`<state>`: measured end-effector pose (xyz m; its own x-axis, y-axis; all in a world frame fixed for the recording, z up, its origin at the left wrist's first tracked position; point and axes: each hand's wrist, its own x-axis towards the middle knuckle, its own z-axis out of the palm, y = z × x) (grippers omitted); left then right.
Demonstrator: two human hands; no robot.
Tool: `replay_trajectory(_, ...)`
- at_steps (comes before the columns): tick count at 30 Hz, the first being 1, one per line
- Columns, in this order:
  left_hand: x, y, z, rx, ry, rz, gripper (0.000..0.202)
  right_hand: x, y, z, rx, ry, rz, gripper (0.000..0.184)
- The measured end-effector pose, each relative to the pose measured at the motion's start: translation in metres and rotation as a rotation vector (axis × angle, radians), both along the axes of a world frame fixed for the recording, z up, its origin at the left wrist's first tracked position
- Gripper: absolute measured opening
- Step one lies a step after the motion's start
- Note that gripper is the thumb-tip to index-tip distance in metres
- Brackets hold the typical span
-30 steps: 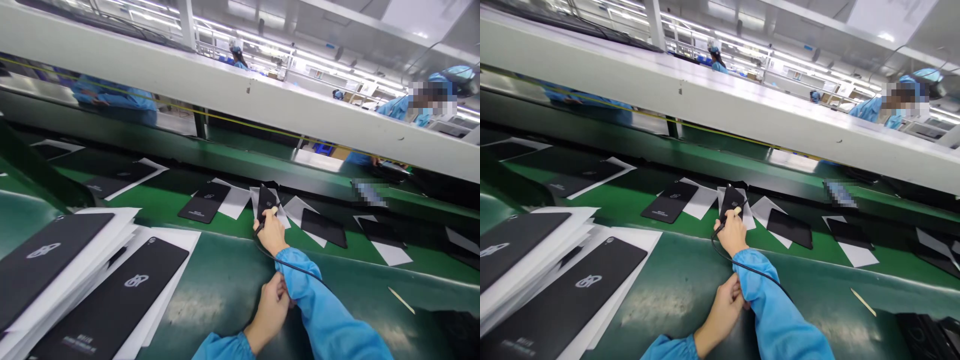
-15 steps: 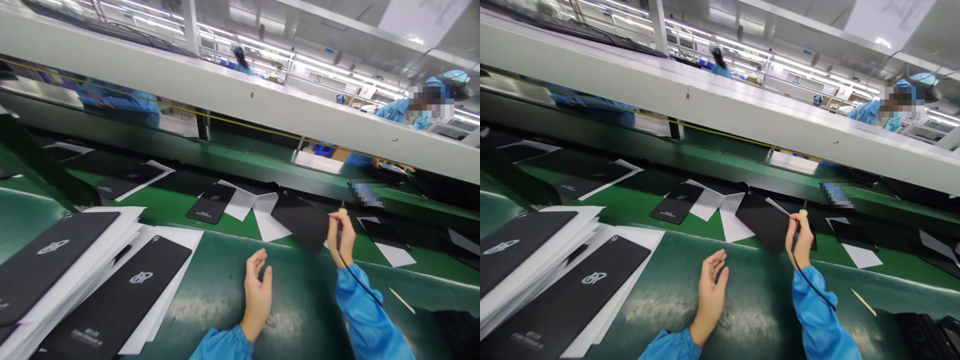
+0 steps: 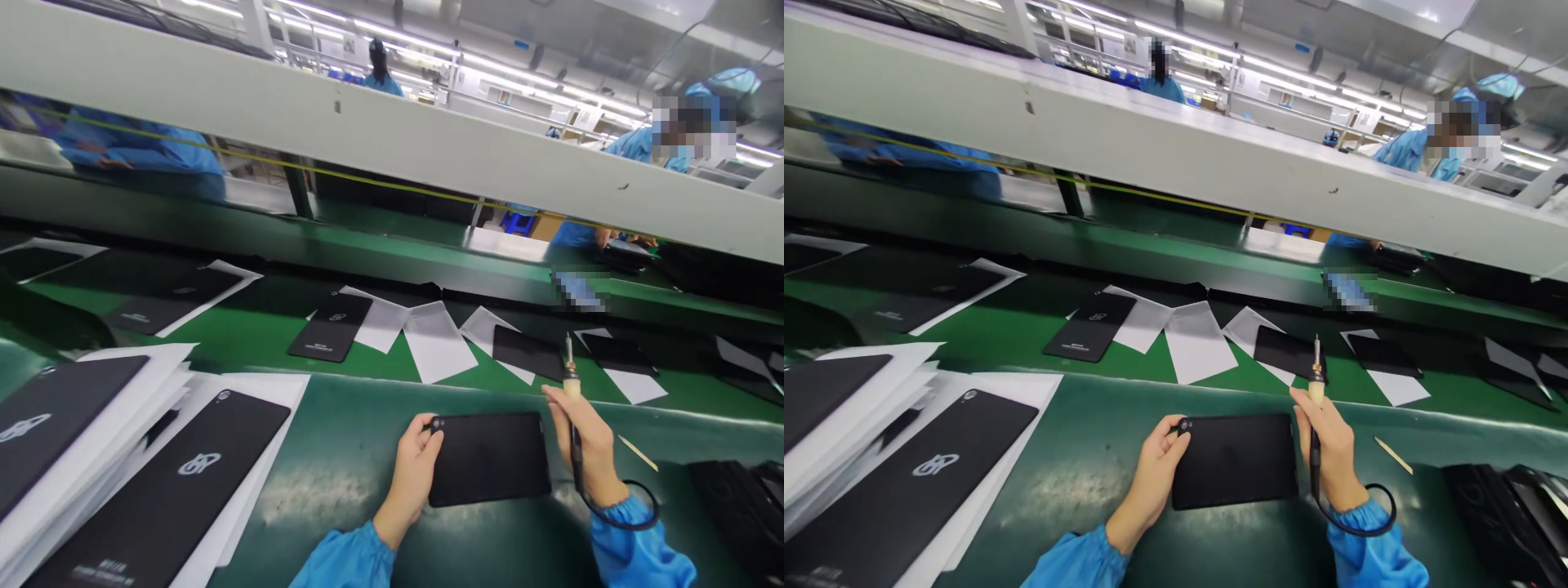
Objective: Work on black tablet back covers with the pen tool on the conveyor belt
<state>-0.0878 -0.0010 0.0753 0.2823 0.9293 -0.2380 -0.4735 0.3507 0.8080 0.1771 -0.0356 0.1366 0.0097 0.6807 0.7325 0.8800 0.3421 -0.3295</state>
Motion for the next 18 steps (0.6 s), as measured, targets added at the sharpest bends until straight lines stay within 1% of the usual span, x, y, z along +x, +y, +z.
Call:
replay_trajectory(2,0.001,-0.001,0.000,-0.004,0.016,-0.035,0.040,0.003,-0.007,0.005,0.006,0.005,0.029,0.035)
replay_trajectory(3,0.001,-0.001,0.000,-0.003,0.021,-0.045,0.040,0.003,-0.011,0.007,-0.001,0.023,0.066,0.036)
replay_trajectory(6,0.001,-0.001,0.003,-0.008,0.013,-0.065,0.041,-0.006,-0.021,0.006,-0.025,0.150,0.180,0.035)
replay_trajectory(8,0.001,-0.001,0.005,-0.017,-0.008,-0.074,0.042,-0.017,-0.023,0.000,-0.074,0.363,0.192,0.037)
replay_trajectory(10,0.001,-0.002,0.006,-0.024,-0.016,-0.075,0.043,-0.030,-0.023,-0.008,-0.141,0.661,0.199,0.036)
replay_trajectory(12,0.001,-0.003,0.007,-0.028,-0.005,-0.066,0.041,-0.041,-0.021,-0.017,-0.194,0.935,0.233,0.028)
replay_trajectory(14,0.002,-0.004,0.007,-0.037,0.010,-0.055,0.039,-0.051,-0.021,-0.025,-0.234,1.106,0.260,0.021)
replay_trajectory(16,0.003,-0.004,0.007,-0.047,0.015,-0.042,0.037,-0.057,-0.023,-0.030,-0.261,1.140,0.247,0.016)
replay_trajectory(18,0.004,-0.005,0.007,-0.050,0.010,-0.032,0.036,-0.061,-0.029,-0.031,-0.273,1.019,0.231,0.012)
